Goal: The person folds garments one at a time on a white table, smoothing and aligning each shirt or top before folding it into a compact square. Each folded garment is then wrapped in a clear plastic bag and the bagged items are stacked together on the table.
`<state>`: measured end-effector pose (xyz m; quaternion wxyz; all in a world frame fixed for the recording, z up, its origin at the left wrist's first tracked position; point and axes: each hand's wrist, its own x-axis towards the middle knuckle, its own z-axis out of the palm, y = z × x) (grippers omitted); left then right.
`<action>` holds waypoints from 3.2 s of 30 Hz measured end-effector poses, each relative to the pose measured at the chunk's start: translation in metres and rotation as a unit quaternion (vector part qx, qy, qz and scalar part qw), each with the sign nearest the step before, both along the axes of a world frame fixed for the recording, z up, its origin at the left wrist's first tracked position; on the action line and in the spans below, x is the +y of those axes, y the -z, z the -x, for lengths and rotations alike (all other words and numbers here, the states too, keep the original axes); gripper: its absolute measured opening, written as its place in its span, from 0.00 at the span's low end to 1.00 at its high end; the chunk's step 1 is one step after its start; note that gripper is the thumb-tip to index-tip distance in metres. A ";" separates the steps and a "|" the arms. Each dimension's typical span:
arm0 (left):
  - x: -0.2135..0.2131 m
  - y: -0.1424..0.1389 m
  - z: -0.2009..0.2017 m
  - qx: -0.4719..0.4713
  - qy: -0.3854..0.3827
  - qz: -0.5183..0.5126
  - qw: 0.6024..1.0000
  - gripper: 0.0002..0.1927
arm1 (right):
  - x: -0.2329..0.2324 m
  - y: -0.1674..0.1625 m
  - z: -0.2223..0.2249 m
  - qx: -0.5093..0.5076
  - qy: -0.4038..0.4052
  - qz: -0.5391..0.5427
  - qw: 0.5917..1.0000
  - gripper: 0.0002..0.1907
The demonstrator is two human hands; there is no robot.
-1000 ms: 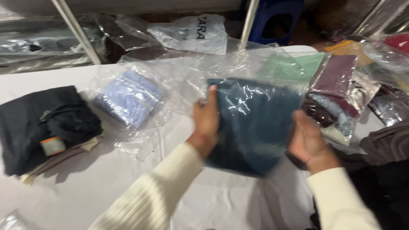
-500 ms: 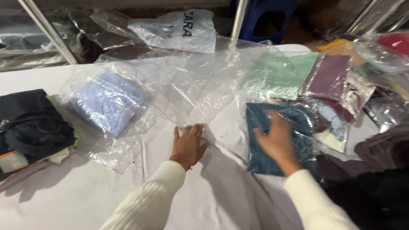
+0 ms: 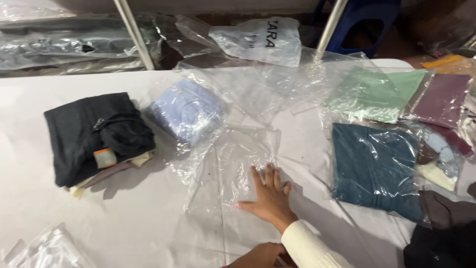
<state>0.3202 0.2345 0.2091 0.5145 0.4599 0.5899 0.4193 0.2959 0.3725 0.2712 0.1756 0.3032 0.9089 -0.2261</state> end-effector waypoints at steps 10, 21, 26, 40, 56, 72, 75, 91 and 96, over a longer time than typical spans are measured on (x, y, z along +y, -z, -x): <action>-0.051 -0.033 0.113 0.534 -0.239 -0.092 0.806 0.22 | 0.024 -0.017 -0.001 -0.065 -0.058 -0.062 0.994 0.52; -0.151 -0.097 0.304 0.715 -0.385 0.175 0.556 0.60 | -0.086 -0.042 0.083 0.208 -0.070 0.229 0.948 0.29; -0.169 -0.081 0.325 0.732 -0.272 0.240 0.577 0.58 | -0.110 -0.029 0.109 0.189 -0.057 0.289 0.937 0.30; -0.210 -0.107 0.422 0.403 -0.215 0.269 0.848 0.38 | -0.117 -0.015 0.118 0.151 0.059 0.614 0.773 0.27; -0.208 -0.231 0.352 0.372 -0.420 0.061 0.826 0.23 | -0.137 -0.050 0.156 0.180 0.117 0.839 0.500 0.50; -0.022 -0.104 0.031 0.534 -0.254 -0.034 0.806 0.33 | 0.059 -0.004 -0.044 0.170 0.428 0.589 0.664 0.57; -0.032 -0.052 0.044 0.457 -0.395 0.033 0.796 0.14 | 0.081 0.009 -0.073 0.119 0.396 0.535 0.737 0.50; -0.045 0.021 0.024 0.028 -0.689 0.081 0.720 0.30 | -0.005 0.032 -0.059 0.110 0.139 0.018 0.984 0.43; -0.038 0.004 0.018 -0.035 -0.643 0.145 0.752 0.23 | -0.013 0.020 -0.063 0.171 0.161 0.153 0.960 0.46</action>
